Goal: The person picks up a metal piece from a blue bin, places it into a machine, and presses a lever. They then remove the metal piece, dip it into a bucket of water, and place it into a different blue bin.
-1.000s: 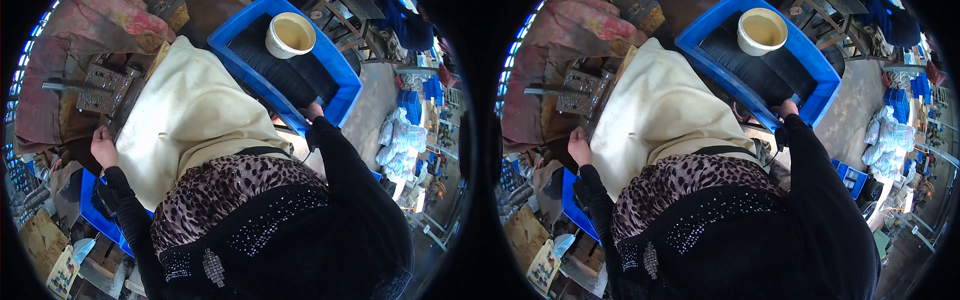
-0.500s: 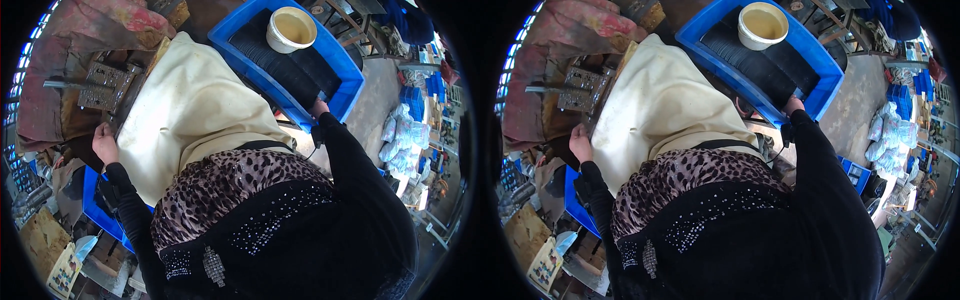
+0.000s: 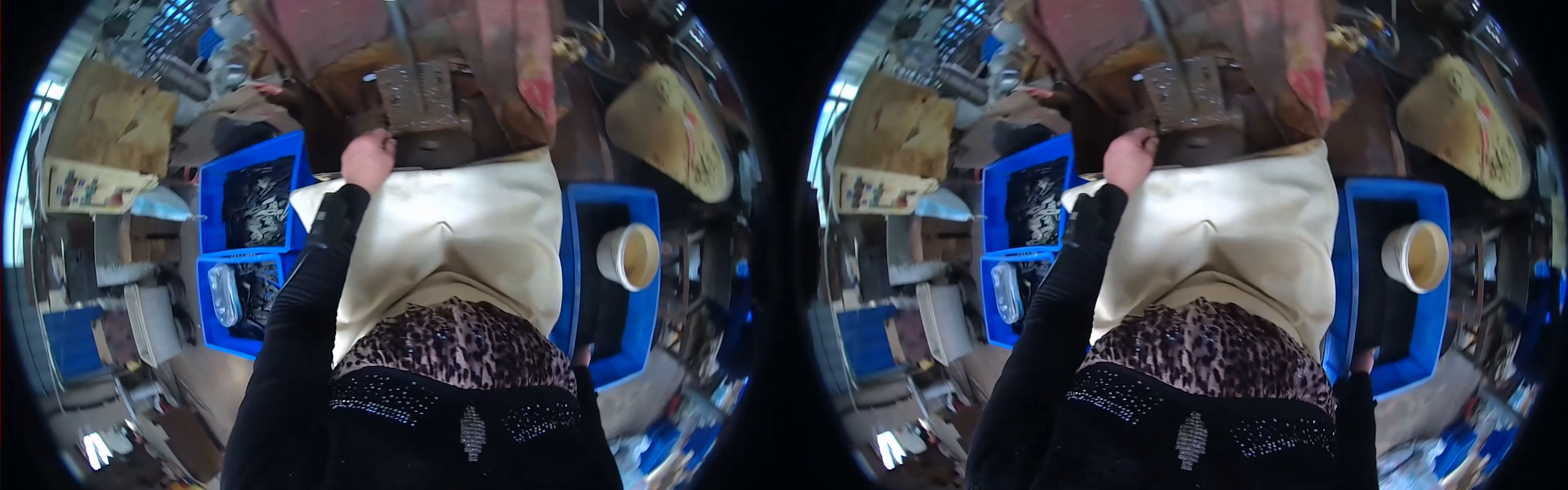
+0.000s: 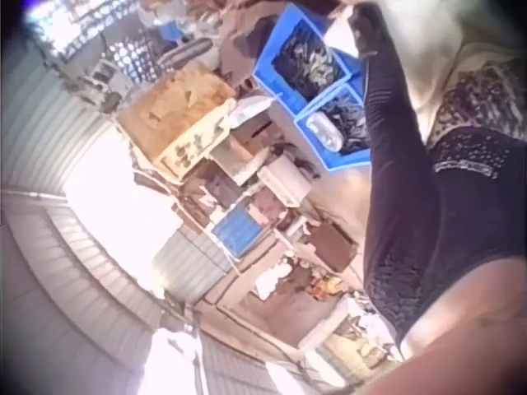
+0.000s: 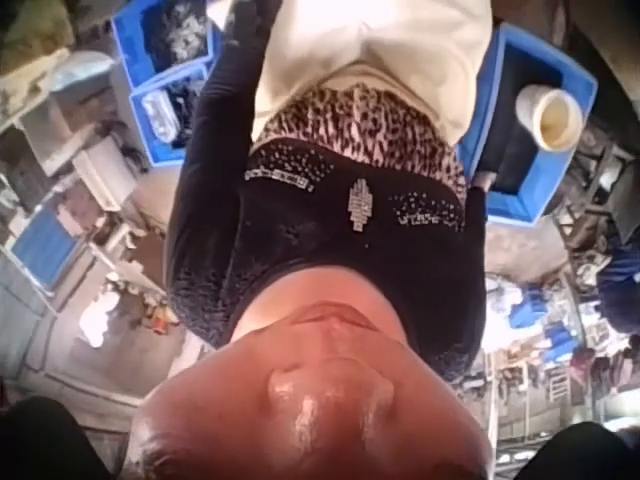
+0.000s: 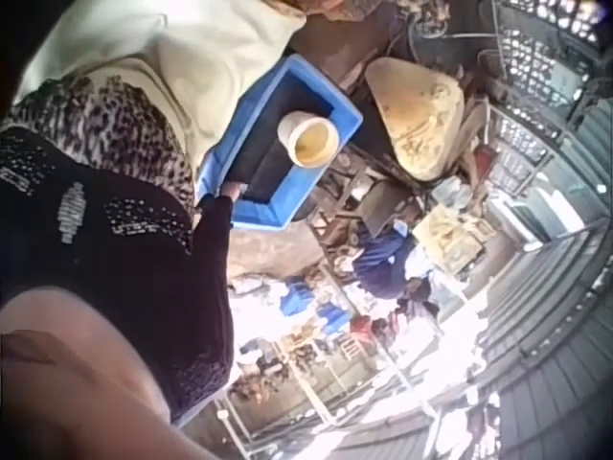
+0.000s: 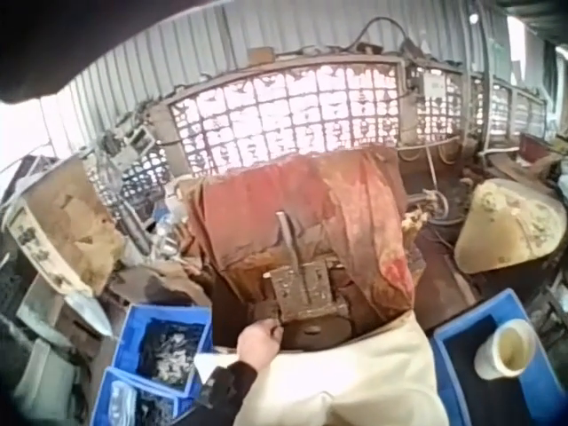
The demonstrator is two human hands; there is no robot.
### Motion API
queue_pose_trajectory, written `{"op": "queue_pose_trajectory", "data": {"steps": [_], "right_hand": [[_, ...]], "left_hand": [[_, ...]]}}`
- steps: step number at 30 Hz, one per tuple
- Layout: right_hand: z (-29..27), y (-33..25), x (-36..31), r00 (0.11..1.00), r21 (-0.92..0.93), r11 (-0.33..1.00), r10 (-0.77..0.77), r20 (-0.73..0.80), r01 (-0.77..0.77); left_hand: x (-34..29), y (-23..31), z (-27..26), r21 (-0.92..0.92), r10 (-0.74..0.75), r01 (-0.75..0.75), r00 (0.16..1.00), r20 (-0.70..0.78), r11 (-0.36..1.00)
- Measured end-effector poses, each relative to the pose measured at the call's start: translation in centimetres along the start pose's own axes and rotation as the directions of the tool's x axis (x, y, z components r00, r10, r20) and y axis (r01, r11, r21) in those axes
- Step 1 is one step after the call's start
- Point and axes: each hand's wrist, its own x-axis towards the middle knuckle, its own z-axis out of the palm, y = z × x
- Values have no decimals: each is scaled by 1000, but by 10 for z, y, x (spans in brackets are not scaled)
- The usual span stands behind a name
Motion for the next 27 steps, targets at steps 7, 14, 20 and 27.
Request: {"op": "queue_pose_trajectory", "data": {"steps": [7, 14, 20, 27], "right_hand": [[5, 34, 14, 973, -540, 841, -153, -173, 36], [5, 27, 15, 981, -385, 918, 15, -194, -90], [-29, 30, -27, 945, -704, 709, -248, -212, 28], [-219, -38, -79, 892, 419, 853, 414, -179, -312]], "left_hand": [[-3, -22, -7, -38, -10, 9, 1000, -24, 999], [2, -21, -7, -33, -8, 8, 1000, -9, 999], [2, -23, -5, -22, -18, 18, 1000, -2, 1000], [0, -17, -8, -3, -28, 28, 999, 17, 1000]]}}
